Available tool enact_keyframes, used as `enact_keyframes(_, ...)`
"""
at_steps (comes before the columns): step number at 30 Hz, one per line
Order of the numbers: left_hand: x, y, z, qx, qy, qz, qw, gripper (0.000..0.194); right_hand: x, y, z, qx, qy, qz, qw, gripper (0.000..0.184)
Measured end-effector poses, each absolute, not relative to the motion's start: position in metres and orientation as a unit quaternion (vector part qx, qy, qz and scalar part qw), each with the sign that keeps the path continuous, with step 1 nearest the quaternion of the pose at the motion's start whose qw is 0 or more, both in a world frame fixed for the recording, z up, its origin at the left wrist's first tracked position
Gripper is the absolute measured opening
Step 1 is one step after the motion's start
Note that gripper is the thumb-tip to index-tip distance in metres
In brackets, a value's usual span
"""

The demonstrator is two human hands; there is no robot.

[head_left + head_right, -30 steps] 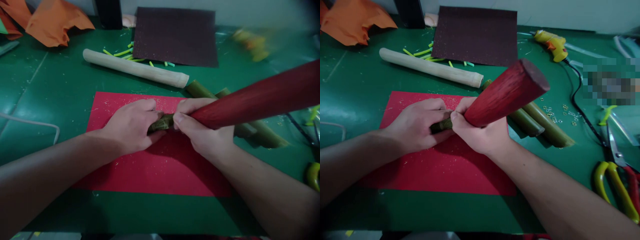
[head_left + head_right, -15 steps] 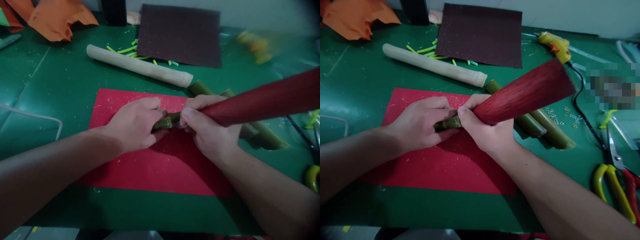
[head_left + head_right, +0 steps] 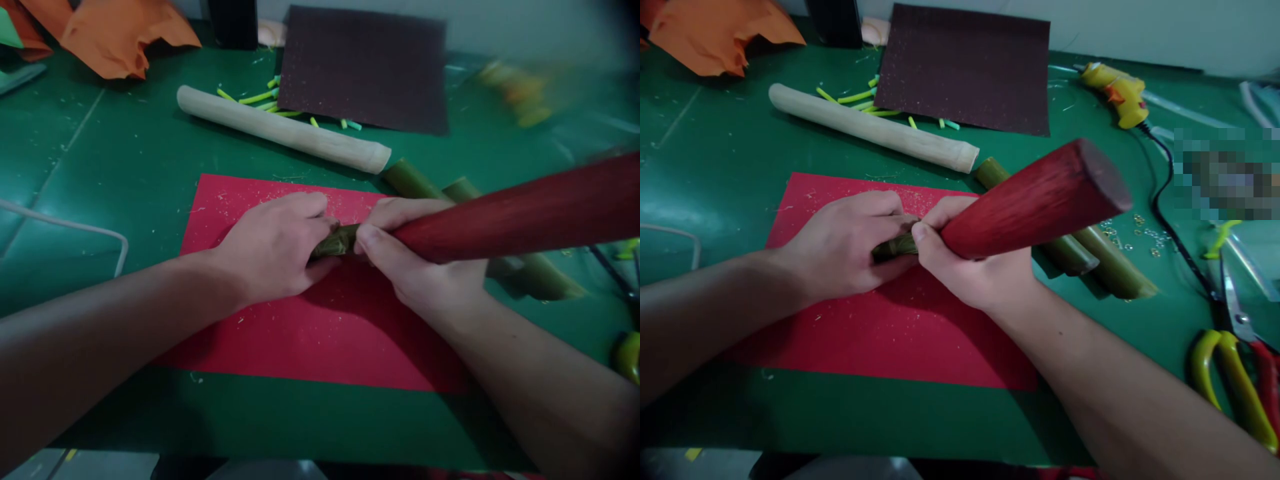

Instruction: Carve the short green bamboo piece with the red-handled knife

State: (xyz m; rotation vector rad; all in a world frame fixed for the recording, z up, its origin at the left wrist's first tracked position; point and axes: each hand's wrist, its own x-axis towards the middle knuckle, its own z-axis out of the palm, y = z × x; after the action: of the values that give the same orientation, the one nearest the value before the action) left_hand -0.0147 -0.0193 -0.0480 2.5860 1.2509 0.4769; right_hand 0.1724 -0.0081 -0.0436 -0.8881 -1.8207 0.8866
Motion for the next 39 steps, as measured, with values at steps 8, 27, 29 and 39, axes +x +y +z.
enact_keyframes(8, -0.014, -0.021, -0.045, 0.88, 0.437, 0.141, 0.121, 0.023, 0.174, -0.007, -0.045, -0.356, -0.731, 0.374, 0.447, 0.025)
enact_keyframes(27, -0.014, -0.021, -0.045, 0.884, 0.434, 0.137, 0.109, 0.026, 0.173, -0.007, -0.046, -0.366, -0.694, 0.361, 0.505, 0.024)
enact_keyframes(29, -0.014, -0.021, -0.046, 0.886, 0.429, 0.145, 0.104, 0.025, 0.175, -0.007, -0.043, -0.352, -0.735, 0.371, 0.445, 0.026)
enact_keyframes(39, -0.015, -0.02, -0.044, 0.885, 0.433, 0.134, 0.11, 0.028, 0.176, -0.008, -0.037, -0.324, -0.802, 0.328, 0.381, 0.023)
